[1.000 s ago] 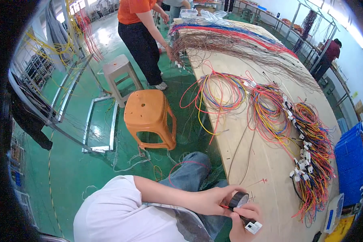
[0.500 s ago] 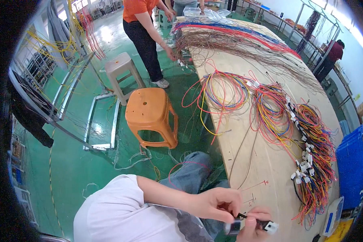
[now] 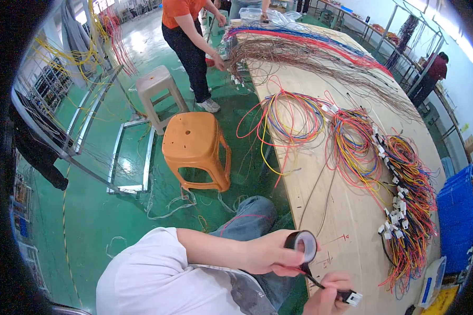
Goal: Using electrical tape to secure and wrap wire bundles and connectors at a workbench.
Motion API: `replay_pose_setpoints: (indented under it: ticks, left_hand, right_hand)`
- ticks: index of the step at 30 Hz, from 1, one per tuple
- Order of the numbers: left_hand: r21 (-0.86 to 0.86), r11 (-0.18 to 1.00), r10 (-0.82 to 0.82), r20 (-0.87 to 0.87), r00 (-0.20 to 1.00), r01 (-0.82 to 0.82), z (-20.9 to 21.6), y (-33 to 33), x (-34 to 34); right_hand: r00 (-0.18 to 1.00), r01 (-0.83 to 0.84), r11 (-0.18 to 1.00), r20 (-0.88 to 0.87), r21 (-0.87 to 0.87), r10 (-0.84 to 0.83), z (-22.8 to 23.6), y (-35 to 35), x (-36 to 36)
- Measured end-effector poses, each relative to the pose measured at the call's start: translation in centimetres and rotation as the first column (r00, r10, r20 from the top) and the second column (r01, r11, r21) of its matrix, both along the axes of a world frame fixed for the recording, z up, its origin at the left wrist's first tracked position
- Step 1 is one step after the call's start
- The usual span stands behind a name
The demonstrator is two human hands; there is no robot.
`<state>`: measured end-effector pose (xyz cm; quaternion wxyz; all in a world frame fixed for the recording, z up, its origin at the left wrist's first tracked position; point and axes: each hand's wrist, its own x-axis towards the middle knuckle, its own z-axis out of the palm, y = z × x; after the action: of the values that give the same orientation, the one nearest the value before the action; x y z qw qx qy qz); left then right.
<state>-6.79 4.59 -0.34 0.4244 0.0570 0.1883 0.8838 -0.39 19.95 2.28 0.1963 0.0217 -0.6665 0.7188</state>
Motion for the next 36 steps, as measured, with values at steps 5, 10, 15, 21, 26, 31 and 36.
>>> replay_pose_setpoints:
  ticks: [5,10,15,21,26,31,36]
  left_hand:
    - [0.055,0.992,0.124,-0.642,0.757,-0.115,-1.8,0.3,0.0]
    - [-0.198,0.944,0.085,-0.627,0.774,-0.264,-2.1,1.6,1.2]
    - [-0.238,0.932,0.039,-0.682,0.73,-0.272,-1.7,0.8,1.0]
    - [-0.475,0.879,-0.257,-0.54,0.801,-0.037,-1.0,1.0,0.8]
    - [-0.08,0.982,-0.175,-0.05,0.983,0.171,-1.2,1.2,0.5]
    - [0.009,0.995,0.094,-0.339,0.936,-0.096,-1.0,-0.3,0.8]
    - [-0.228,0.812,0.002,-0.919,0.394,-0.537,-0.1,0.1,1.5]
  right_hand:
    - [0.999,0.028,0.999,-0.023,-0.021,-0.029,0.6,1.2,-0.3]
    - [0.982,0.164,0.951,0.044,0.263,-0.181,1.1,-0.4,-0.2]
    - [0.992,-0.085,0.923,0.121,0.375,0.042,1.2,-0.6,0.0]
    - [0.993,-0.094,0.902,-0.02,0.422,0.112,-0.5,0.5,-0.2]
    - [0.988,-0.022,0.916,-0.129,0.401,0.08,0.0,-0.2,-0.1]
    - [0.986,-0.075,0.969,-0.125,0.235,0.107,1.1,0.2,0.4]
    - [1.0,-0.024,0.968,0.022,0.25,0.019,1.3,-0.1,0.3]
